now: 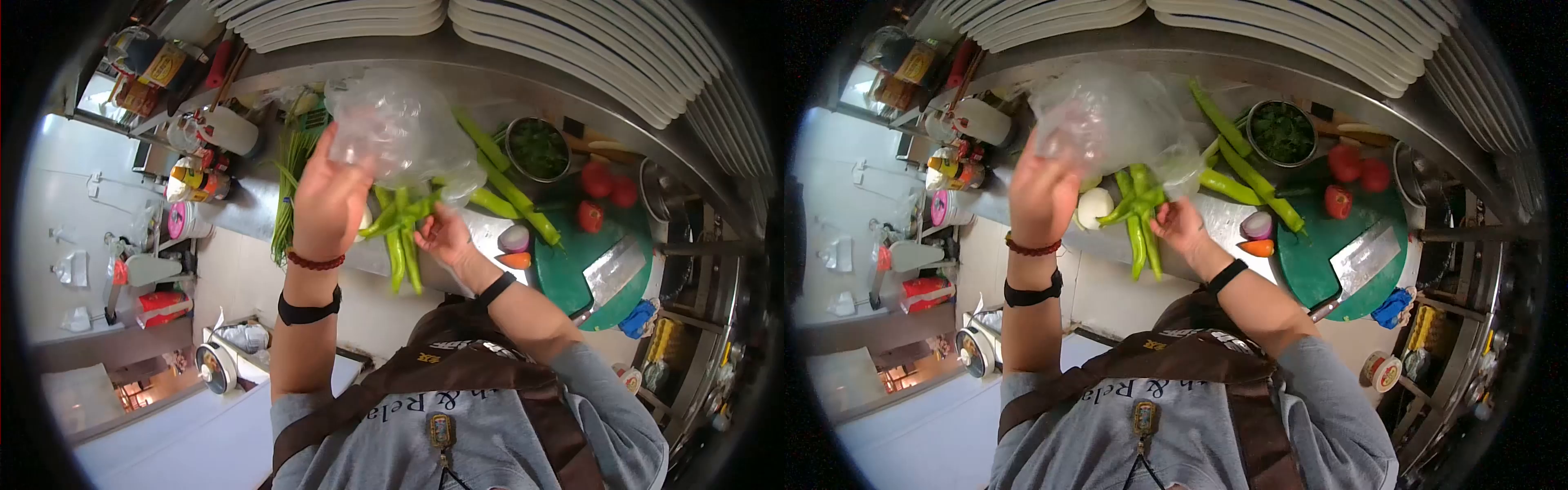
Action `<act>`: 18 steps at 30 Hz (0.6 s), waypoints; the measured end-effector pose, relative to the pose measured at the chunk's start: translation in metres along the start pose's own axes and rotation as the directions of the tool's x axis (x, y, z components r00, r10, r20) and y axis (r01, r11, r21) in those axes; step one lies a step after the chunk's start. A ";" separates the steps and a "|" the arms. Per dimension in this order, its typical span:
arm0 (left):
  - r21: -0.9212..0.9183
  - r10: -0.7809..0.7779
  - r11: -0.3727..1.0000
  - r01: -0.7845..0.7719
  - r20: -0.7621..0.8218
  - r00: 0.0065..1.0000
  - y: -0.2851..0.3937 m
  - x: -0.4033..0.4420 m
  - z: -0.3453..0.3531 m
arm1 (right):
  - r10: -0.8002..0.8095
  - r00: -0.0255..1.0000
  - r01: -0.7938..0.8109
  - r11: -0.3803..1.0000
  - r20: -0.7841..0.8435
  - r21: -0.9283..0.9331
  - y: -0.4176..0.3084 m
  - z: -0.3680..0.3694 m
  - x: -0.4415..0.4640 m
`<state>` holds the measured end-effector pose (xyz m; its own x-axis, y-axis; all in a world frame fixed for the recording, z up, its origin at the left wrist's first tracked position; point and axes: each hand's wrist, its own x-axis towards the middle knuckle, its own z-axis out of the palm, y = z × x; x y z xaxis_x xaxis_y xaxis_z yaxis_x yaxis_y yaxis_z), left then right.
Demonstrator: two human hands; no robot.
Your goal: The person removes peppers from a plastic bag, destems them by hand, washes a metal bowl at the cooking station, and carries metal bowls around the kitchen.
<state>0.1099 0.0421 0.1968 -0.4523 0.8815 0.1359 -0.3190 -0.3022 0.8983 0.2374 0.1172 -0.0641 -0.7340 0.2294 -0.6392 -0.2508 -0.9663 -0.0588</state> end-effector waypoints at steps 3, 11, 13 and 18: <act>0.350 0.044 0.937 0.016 -0.161 0.986 -0.025 -0.020 -0.030 | -0.040 0.999 0.035 0.991 0.035 0.130 -0.016 0.047 -0.028; 0.259 -0.250 0.899 0.354 -0.361 0.899 -0.189 -0.074 -0.109 | -0.017 0.990 0.024 0.999 0.139 -0.048 -0.048 0.047 -0.059; 0.481 -0.080 0.852 0.208 -0.274 0.958 -0.211 -0.061 -0.108 | 0.288 0.953 -0.295 0.953 0.098 0.073 -0.048 0.045 -0.102; 0.705 -0.016 0.689 0.167 -0.216 0.976 -0.214 0.036 -0.130 | 0.195 0.980 -0.061 0.453 0.033 -0.889 -0.053 0.031 -0.192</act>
<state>0.0537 0.0916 -0.0448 -0.6163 0.7870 0.0285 0.2921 0.1949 0.9363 0.3723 0.1276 0.0853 -0.7890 0.0400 -0.6131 0.4922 -0.5560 -0.6698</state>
